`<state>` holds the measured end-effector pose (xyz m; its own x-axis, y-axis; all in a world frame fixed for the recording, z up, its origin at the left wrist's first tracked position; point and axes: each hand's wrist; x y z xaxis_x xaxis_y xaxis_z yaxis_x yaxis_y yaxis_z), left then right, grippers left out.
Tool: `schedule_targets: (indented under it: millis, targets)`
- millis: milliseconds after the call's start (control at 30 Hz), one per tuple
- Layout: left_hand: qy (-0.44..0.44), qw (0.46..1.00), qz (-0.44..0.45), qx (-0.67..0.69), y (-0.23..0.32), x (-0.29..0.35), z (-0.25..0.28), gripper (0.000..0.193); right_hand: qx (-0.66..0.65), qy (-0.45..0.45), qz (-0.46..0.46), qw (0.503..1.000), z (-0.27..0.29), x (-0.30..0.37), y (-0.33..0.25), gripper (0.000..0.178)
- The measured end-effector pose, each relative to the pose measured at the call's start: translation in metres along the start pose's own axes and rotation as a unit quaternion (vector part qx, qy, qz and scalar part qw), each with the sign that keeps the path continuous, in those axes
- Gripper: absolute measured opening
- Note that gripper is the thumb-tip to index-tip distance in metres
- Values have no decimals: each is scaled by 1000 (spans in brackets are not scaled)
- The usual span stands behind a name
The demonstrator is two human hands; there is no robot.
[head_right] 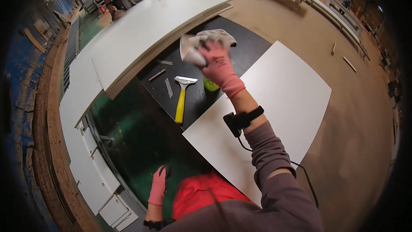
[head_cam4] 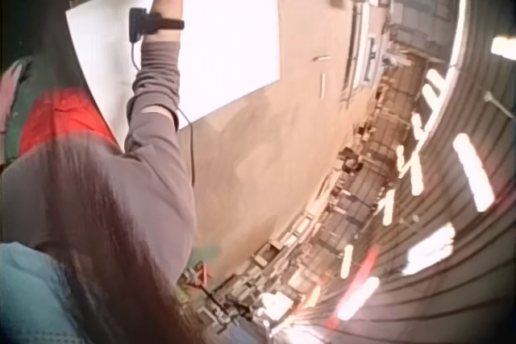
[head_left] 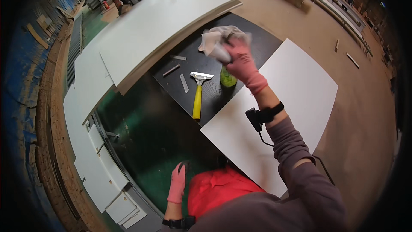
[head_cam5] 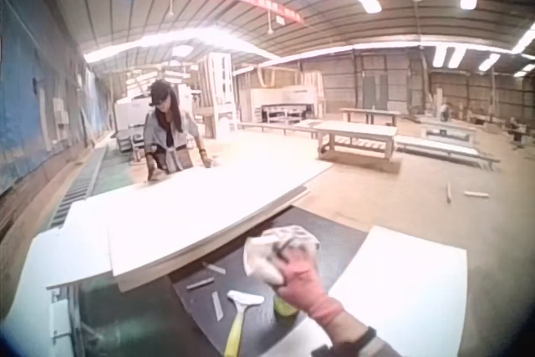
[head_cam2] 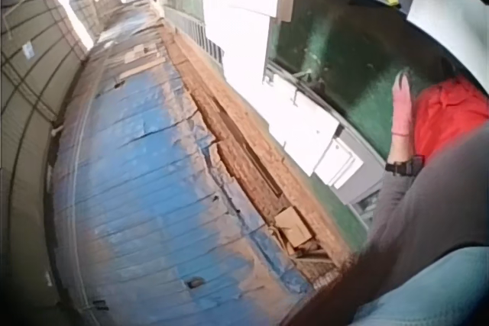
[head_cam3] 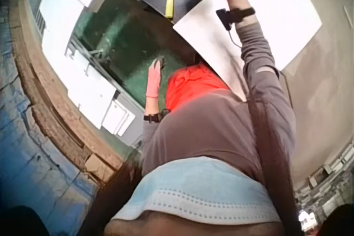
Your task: Cleaning a white furniture panel with a cloth and a scraper in a workshop.
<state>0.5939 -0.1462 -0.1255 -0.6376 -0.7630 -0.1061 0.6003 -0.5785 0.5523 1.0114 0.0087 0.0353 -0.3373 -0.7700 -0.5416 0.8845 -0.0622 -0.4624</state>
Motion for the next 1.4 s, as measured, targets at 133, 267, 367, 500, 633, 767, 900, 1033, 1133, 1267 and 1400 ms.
schedule_targets:
  millis: [133,267,367,500,633,767,900,1033,1133,1267,1400]
  targets:
    - [15,922,158,352,15,-87,34,32,221,-69,6,973,-37,19,5,44]
    - [38,944,76,319,-9,-147,38,29,145,-52,-17,988,-25,13,-2,43]
    - [76,972,-43,219,-40,-200,35,33,29,8,-118,993,-23,10,-5,43]
    - [26,978,-202,-31,-83,-273,42,48,-36,53,-156,986,-14,-10,-30,42]
    - [-76,940,-316,-103,-94,-329,51,58,51,124,-129,983,-27,-21,-26,49]
    - [-202,880,-425,-66,-116,-350,59,68,265,-24,-153,952,-48,-12,-23,53]
    - [-237,834,-490,-91,-139,-358,72,61,265,-21,-177,948,-48,-4,-30,62]
    - [-114,819,-561,-38,-164,-361,61,23,252,-32,-249,935,-42,-3,-48,84]
    - [-101,801,-589,-15,-173,-363,57,19,244,-45,-274,929,-38,8,-58,95]
    - [-112,780,-616,-15,-172,-367,69,18,210,-51,-278,936,-23,16,-79,97]
    - [-8,895,-388,219,-134,-370,100,17,197,-12,-351,915,-9,38,-91,92]
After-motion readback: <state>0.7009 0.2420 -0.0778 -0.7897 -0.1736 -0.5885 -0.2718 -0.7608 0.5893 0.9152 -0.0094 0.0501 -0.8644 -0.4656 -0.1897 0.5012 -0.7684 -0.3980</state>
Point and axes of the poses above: each hand's wrist, its own x-axis away from the middle knuckle, its own z-axis out of the back of the hand, y = z × x, and after that the axes turned 14 degrees about -z, right-handed
